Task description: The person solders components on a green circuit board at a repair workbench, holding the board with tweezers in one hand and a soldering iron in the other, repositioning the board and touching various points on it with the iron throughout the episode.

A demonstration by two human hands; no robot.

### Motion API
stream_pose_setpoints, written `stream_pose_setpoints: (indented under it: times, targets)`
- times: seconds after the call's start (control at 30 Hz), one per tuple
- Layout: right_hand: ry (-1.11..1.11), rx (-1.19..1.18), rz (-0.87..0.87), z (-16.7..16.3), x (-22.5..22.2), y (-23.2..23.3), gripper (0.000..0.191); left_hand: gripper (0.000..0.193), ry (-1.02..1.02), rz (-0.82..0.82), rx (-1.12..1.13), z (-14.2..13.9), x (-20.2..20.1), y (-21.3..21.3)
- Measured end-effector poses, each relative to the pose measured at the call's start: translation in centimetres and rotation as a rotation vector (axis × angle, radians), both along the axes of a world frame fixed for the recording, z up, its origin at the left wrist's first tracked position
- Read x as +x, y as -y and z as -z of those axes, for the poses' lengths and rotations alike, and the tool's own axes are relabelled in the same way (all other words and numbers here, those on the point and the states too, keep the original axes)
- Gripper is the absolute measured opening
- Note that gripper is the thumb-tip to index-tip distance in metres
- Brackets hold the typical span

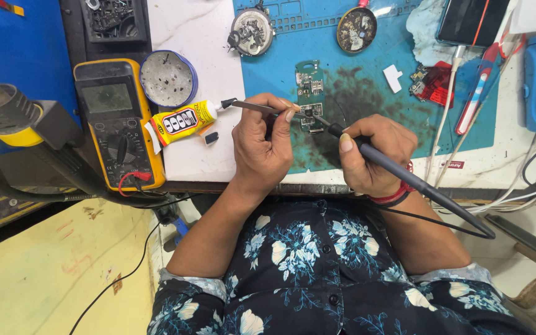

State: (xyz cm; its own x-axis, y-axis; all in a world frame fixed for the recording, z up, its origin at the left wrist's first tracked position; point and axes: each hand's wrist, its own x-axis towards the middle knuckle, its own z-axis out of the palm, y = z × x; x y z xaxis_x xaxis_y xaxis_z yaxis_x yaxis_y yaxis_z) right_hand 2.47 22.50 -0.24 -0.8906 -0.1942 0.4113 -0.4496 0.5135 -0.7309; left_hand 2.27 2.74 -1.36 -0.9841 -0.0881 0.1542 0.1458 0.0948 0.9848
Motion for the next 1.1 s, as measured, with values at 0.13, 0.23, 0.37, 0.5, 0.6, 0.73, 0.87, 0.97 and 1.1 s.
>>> stream_pose_setpoints:
  times: [0.13, 0.23, 0.37, 0.5, 0.6, 0.73, 0.87, 0.97, 1.1]
  targets:
    - [0.008, -0.001, -0.002, -0.03, 0.03, -0.02, 0.014, 0.014, -0.017, 0.002, 0.009, -0.01, -0.02, 0.03]
    - [0.002, -0.011, 0.004, 0.0, 0.01, 0.01, 0.015, 0.014, 0.011, -0.005, -0.004, 0.0, -0.06, 0.04]
    - [0.0, -0.01, 0.001, -0.03, 0.03, -0.03, 0.014, 0.014, -0.004, -0.004, -0.003, -0.02, -0.04, -0.03]
    - [0.0, -0.012, 0.001, -0.04, 0.02, -0.03, 0.014, 0.014, -0.003, -0.004, -0.007, 0.01, -0.08, 0.02]
    - [-0.003, -0.02, 0.002, 0.02, -0.02, 0.04, 0.015, 0.014, -0.001, -0.003, -0.013, 0.06, -0.09, 0.06]
    - [-0.001, -0.019, 0.01, 0.06, -0.01, 0.07, 0.015, 0.014, 0.004, -0.003, -0.006, 0.2, -0.09, 0.02]
    - [0.007, -0.021, 0.012, 0.04, -0.03, 0.05, 0.014, 0.015, -0.017, 0.003, 0.001, 0.26, -0.04, 0.05]
    - [0.008, -0.015, 0.018, 0.0, -0.01, 0.07, 0.014, 0.015, 0.0, -0.002, -0.002, 0.23, -0.04, 0.02]
    - [0.012, -0.013, 0.018, -0.04, 0.03, 0.06, 0.014, 0.015, 0.002, -0.004, -0.006, 0.16, -0.04, 0.07]
